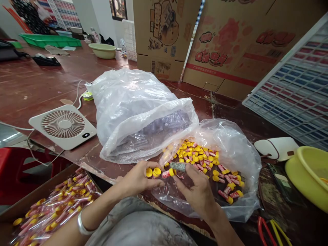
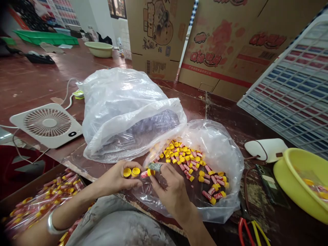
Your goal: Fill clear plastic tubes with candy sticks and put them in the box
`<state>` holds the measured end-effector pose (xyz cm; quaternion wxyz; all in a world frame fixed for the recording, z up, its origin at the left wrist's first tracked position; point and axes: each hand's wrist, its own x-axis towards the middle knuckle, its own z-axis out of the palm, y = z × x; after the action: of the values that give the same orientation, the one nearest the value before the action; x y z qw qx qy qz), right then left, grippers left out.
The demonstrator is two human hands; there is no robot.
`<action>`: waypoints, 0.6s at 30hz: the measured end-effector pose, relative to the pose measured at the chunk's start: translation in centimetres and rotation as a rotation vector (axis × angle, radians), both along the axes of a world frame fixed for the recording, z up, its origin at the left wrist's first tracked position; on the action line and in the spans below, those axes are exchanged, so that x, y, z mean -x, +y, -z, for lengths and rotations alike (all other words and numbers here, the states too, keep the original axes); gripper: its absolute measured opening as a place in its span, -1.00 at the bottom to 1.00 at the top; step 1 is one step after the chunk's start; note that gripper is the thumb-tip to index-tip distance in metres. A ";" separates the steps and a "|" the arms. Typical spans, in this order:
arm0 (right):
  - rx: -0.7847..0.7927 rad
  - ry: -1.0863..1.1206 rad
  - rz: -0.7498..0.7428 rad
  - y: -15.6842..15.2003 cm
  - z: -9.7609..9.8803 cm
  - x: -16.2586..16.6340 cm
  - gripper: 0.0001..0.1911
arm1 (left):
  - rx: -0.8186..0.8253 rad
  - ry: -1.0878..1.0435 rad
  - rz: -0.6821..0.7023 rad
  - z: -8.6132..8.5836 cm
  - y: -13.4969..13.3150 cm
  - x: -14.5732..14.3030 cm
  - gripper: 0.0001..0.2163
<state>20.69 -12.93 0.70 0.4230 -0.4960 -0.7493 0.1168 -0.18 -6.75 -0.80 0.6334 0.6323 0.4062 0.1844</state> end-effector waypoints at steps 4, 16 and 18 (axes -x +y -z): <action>0.057 -0.031 -0.151 -0.1 0.3 0.5 -0.87 | 0.220 -0.198 -0.042 -0.2 -0.8 -0.7 -0.69; -0.140 -0.334 -0.189 -1.8 4.1 3.7 -0.37 | 0.523 -0.448 -0.228 3.3 -4.0 0.9 -0.64; -0.051 -0.369 -0.266 -2.1 4.3 2.2 -0.25 | 0.403 -0.304 -0.181 3.9 -4.4 4.3 -0.62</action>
<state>18.47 -14.99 -3.61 0.2721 -0.3948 -0.8755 0.0599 -4.46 -11.12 -4.70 0.7811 0.4197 0.3897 0.2488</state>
